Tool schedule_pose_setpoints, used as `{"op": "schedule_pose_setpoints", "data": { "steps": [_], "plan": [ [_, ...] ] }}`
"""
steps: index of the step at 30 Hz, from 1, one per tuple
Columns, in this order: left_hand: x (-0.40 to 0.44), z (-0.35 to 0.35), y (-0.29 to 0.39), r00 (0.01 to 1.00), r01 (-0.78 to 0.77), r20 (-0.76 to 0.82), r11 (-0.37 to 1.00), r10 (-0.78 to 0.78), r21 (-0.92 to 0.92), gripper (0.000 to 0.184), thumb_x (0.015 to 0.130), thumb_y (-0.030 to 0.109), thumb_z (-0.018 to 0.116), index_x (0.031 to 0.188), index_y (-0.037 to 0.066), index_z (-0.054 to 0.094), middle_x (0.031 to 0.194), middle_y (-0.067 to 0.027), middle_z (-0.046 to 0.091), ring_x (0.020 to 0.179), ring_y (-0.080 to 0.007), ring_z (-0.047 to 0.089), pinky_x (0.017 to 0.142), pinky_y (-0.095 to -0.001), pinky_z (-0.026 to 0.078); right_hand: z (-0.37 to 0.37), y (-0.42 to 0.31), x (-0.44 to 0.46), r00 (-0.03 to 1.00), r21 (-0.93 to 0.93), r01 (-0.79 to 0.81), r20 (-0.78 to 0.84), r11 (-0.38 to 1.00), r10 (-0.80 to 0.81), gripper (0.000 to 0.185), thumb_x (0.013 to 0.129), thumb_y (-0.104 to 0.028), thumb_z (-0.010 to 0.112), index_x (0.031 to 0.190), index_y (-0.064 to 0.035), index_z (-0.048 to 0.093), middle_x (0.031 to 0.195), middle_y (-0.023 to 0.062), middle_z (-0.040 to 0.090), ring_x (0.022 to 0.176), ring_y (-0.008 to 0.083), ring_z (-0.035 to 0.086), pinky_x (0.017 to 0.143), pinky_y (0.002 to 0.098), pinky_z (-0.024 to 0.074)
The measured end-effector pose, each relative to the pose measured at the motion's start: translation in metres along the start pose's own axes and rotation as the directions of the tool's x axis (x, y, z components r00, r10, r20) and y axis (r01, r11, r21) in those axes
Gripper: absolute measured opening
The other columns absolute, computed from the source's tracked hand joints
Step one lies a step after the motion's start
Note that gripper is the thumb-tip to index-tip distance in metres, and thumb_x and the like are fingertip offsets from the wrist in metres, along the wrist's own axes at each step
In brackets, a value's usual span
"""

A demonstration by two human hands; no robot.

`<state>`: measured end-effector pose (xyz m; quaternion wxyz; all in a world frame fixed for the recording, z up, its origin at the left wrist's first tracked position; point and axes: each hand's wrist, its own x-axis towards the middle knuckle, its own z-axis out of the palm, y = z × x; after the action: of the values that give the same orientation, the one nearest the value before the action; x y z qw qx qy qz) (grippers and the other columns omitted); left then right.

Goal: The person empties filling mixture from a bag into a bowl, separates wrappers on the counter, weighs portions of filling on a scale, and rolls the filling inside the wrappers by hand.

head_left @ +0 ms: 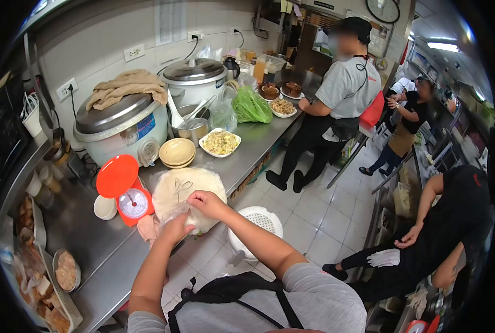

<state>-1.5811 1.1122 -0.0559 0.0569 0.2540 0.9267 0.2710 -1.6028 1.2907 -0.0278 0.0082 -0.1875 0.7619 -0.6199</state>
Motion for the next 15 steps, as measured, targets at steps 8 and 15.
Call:
{"op": "schedule_pose_setpoints", "data": {
  "steps": [8,15],
  "plan": [
    [0.004,0.015,-0.018,0.970,0.025,-0.244,0.985,0.017,0.168,0.047,0.075,0.026,0.056,0.111,-0.002,0.043,0.100,-0.0254,0.053,0.093,-0.0369,0.052,0.081,-0.0404,0.042,-0.006,-0.003,-0.001,1.000,-0.122,-0.013,0.026,0.992,0.016,0.008,0.081,-0.009,0.054,0.085,-0.0035,0.059,0.076,0.0008,0.058,0.070,0.0068,0.051,0.065,0.0218,0.0431],
    [0.003,0.015,-0.009,0.955,-0.015,-0.295,0.999,0.005,-0.034,0.039,0.074,0.014,0.055,0.111,0.005,0.045,0.089,-0.0224,0.057,0.084,-0.0359,0.055,0.072,-0.0421,0.044,-0.002,0.006,0.002,0.999,-0.111,0.016,-0.046,0.994,-0.021,0.010,0.079,-0.010,0.055,0.084,-0.0015,0.058,0.076,0.0074,0.060,0.070,0.0128,0.055,0.064,0.0252,0.0445]
  ]
}}
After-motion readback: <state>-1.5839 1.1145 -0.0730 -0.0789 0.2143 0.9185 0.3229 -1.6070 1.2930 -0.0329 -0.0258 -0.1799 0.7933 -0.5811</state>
